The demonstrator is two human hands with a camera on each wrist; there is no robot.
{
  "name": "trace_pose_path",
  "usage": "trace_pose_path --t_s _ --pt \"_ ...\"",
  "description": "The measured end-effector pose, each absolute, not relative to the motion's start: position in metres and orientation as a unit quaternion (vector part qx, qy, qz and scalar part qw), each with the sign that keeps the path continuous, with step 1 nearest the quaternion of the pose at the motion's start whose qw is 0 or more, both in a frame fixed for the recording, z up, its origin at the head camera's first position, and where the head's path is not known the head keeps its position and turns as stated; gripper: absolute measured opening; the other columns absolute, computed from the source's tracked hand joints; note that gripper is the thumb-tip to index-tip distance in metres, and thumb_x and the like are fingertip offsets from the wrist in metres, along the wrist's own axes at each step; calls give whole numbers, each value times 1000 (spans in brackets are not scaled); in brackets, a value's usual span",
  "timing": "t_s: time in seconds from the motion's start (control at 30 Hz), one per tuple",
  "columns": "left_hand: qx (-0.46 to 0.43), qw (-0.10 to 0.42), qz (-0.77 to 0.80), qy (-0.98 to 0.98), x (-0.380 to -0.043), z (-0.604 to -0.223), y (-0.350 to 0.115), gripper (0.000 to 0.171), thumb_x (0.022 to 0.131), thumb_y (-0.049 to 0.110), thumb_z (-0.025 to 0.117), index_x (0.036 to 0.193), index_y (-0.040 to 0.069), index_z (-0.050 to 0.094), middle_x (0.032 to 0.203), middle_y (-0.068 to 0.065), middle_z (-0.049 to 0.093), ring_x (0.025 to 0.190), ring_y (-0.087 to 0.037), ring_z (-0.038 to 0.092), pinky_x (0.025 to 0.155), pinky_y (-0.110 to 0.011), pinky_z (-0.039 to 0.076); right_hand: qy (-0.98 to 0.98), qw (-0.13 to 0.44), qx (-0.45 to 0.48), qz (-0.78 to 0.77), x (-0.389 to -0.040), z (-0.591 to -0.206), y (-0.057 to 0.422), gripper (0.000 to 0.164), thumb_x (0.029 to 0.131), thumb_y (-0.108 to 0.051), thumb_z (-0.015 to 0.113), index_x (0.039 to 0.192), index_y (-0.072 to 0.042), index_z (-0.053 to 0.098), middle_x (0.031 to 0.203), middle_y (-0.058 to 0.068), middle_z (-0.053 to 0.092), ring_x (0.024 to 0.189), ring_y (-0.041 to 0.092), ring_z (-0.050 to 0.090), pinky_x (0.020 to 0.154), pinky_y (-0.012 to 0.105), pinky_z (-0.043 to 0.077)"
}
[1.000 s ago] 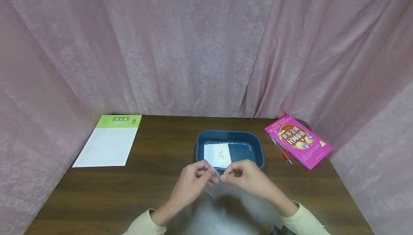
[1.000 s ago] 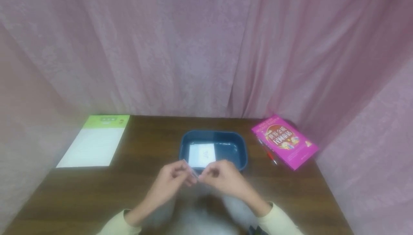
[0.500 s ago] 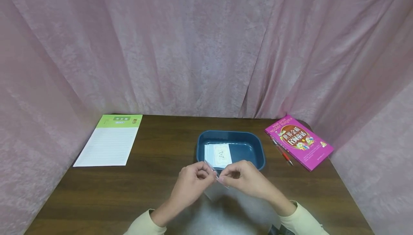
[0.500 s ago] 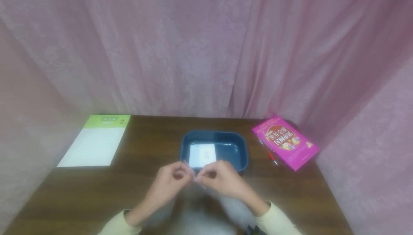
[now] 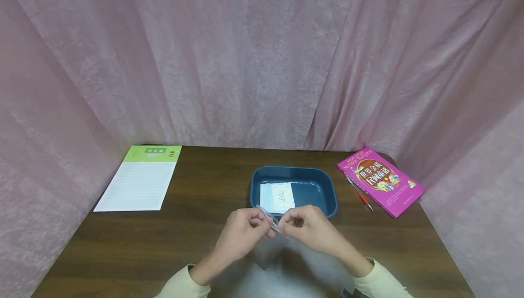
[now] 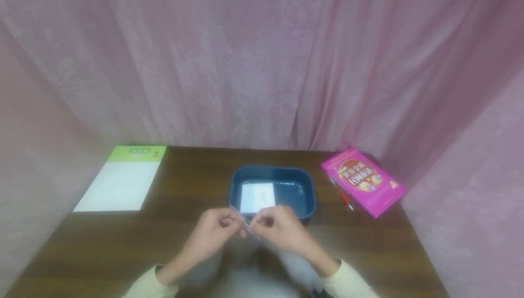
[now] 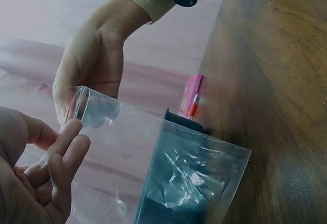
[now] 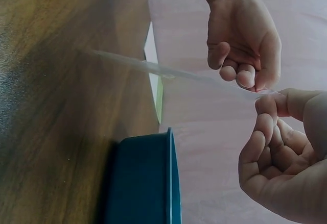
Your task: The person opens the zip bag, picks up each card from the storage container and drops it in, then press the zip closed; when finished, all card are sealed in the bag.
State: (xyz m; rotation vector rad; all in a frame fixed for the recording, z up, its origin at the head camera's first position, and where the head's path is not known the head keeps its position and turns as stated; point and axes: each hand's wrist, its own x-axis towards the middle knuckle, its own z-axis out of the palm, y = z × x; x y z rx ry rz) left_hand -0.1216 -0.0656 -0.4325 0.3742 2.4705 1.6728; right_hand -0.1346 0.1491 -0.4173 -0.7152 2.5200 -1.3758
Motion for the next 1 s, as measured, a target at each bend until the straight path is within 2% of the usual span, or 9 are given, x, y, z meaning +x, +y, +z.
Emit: trace_pose_path --t_s 0.1,0.2,0.33,0.5,0.8,0.87,0.93,1.0 --pt "118 69 551 823 -121 -432 -65 18 94 17 63 79 17 73 72 11 73 53 -9 53 43 -20 28 852 81 -236 -461 -134 -420 148 10 90 -11 73 84 -18 77 72 -11 67 68 6 60 62 24 52" --pt "111 70 551 824 -121 -431 -64 18 93 16 62 78 17 72 72 12 72 49 -7 40 42 -20 25 854 67 -234 -460 -132 -421 147 10 89 -10 72 83 -17 77 72 -11 68 68 6 60 63 25 52" --pt "106 70 553 824 -120 -432 -64 17 91 14 62 76 16 71 72 11 72 49 -6 40 42 -21 25 858 59 -225 -458 -131 -424 145 8 89 -10 73 83 -14 77 71 -12 68 68 6 59 62 24 51" --pt "99 66 547 829 -118 -433 -64 18 91 15 64 73 17 67 66 13 71 49 -6 39 43 -21 27 871 35 -197 -450 -130 -420 147 11 89 -11 74 80 -17 75 68 -12 64 65 5 57 58 23 48" --pt "113 7 532 839 -121 -429 -61 17 90 14 63 73 19 64 58 14 63 51 -7 55 45 -21 33 876 15 -215 -432 -130 -410 147 14 85 -9 76 77 -20 74 67 -14 63 64 4 57 59 23 50" --pt "108 -4 529 842 -122 -430 -61 13 89 13 65 77 19 63 60 13 62 53 -6 57 47 -21 37 875 13 -227 -428 -130 -410 147 14 85 -8 76 78 -20 74 67 -15 63 65 3 57 59 23 50" --pt "103 -17 531 841 -123 -432 -62 6 88 12 66 87 16 61 65 11 63 56 -6 58 50 -22 43 872 11 -243 -424 -130 -412 147 14 85 -7 76 79 -20 75 68 -15 63 65 2 57 60 23 51" --pt "98 -33 534 839 -125 -434 -62 16 87 11 68 100 13 58 70 10 65 57 -6 57 53 -23 47 870 5 -264 -417 -130 -413 146 15 85 -7 77 79 -20 75 69 -16 63 65 0 56 60 23 51"
